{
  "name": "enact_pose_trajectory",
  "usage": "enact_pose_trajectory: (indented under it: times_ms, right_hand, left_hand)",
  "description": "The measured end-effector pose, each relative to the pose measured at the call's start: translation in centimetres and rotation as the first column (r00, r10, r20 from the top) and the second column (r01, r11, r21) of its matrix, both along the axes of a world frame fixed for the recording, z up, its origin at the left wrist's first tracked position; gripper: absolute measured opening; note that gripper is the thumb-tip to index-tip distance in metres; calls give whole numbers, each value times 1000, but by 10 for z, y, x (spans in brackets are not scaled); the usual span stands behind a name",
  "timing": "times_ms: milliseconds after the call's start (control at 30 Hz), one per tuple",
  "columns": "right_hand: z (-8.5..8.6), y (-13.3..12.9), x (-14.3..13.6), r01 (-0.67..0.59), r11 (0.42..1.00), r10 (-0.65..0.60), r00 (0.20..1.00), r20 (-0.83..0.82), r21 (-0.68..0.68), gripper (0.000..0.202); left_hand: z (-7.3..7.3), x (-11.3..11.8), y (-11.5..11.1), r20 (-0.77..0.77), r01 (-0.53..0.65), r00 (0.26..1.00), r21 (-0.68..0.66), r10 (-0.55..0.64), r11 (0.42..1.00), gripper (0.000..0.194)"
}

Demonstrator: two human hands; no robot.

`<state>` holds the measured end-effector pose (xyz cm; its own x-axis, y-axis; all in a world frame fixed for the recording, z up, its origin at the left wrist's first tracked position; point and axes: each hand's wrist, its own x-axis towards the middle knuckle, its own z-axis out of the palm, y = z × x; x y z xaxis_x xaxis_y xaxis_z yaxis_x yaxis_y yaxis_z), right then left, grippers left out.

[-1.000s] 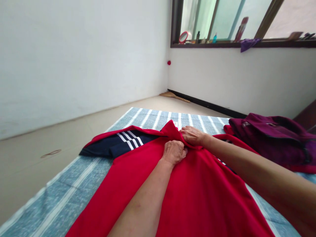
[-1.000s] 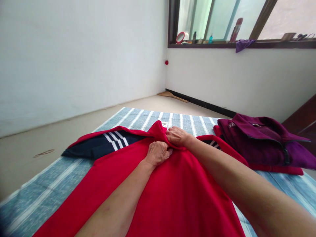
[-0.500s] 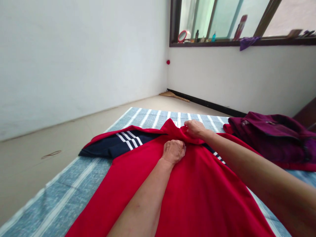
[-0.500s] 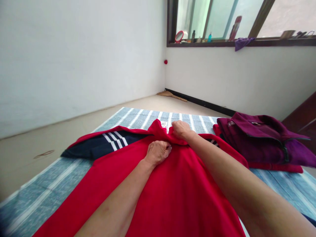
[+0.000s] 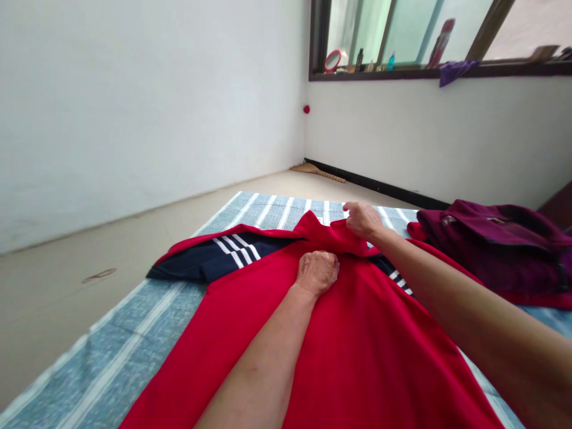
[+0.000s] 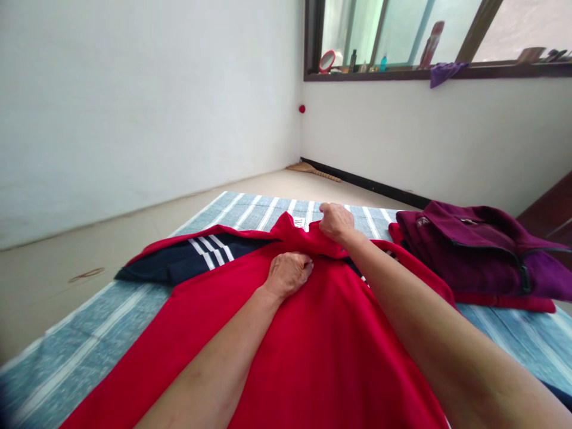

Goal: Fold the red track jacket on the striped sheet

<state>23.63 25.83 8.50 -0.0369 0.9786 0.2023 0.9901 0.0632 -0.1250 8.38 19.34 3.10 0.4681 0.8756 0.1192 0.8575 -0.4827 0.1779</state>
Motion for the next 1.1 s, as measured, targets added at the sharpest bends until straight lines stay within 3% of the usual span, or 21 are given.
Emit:
enact_pose_trajectory:
  times_ms: [100,233,367,567,733,900,1000,1100]
  right_hand:
    - [6,-11,-2,-174,984,173,984,-50,-24,50]
    - [7,-25,-4,-466,866,456,885,-95,-181,39]
    - [4,-27,-4,-472,832,490,871,-9,-291,21]
    - [2,-26,-13,-463,798,529,845,78,-386,20]
    - [12,-20,-11,-381,865,457,868,195,-327,17]
    - [28,-11,5,-191,972,221,939,265,-137,24]
    - [25,-8,9,-53,998,56,963,265,-17,29]
    - [9,-6,8,53,997,-64,970,236,53,30]
  left_hand:
    - [-2,1,1,-1,-2,1000,11,2,1000,30]
    - [-3,1,2,5,5,1000,35,-5,999,30]
    - [-5,0,2,11,16,1000,64,-17,998,29]
    - [-8,-1,1,32,9,999,117,-13,993,26]
    - [-11,0,1,51,12,999,152,-20,988,26]
    - [-15,-1,3,72,34,996,187,-48,982,25]
    - [-17,-3,4,92,56,993,212,-77,976,24]
    - [-17,-4,4,110,83,988,230,-110,970,22]
